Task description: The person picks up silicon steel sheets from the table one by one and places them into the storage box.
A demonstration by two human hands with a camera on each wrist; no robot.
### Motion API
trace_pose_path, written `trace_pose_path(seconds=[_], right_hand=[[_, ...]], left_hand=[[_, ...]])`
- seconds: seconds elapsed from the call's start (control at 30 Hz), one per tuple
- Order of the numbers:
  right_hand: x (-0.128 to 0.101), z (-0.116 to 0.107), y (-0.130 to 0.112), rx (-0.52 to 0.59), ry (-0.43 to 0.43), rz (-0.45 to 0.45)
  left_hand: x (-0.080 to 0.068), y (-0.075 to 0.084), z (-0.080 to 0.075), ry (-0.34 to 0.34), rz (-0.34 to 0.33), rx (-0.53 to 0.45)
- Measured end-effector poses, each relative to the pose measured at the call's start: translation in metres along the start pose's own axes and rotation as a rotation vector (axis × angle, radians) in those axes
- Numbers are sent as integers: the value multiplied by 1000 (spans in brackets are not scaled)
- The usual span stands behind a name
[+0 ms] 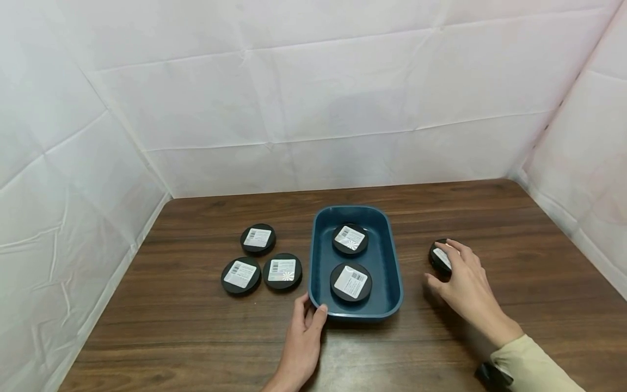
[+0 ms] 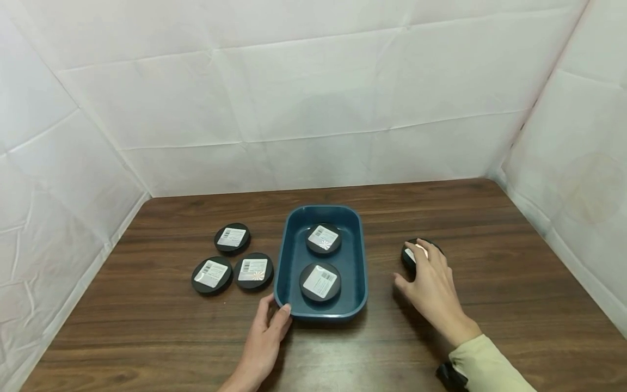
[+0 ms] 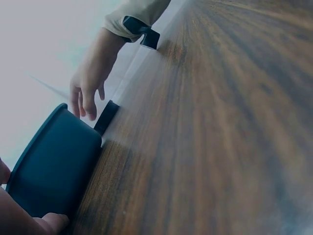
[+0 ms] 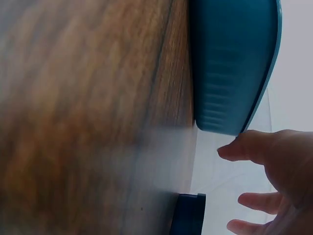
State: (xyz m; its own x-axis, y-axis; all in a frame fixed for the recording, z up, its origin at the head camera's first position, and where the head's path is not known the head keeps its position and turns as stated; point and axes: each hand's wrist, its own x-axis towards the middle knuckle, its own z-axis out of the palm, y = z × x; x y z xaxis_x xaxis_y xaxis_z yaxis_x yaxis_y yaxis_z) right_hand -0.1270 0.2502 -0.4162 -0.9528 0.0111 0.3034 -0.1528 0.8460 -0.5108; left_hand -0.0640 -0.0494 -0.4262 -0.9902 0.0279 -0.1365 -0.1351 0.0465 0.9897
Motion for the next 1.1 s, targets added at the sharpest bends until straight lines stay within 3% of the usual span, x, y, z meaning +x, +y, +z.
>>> trace_pose_path(seconds=[0.63,1.1], right_hand=[[15,-4,18,-44,-82,52],[24,-3,25,-97,-235,94]], left_hand=[[-1,1,0,12,-29,11],[0,0,0,5,-21,4]])
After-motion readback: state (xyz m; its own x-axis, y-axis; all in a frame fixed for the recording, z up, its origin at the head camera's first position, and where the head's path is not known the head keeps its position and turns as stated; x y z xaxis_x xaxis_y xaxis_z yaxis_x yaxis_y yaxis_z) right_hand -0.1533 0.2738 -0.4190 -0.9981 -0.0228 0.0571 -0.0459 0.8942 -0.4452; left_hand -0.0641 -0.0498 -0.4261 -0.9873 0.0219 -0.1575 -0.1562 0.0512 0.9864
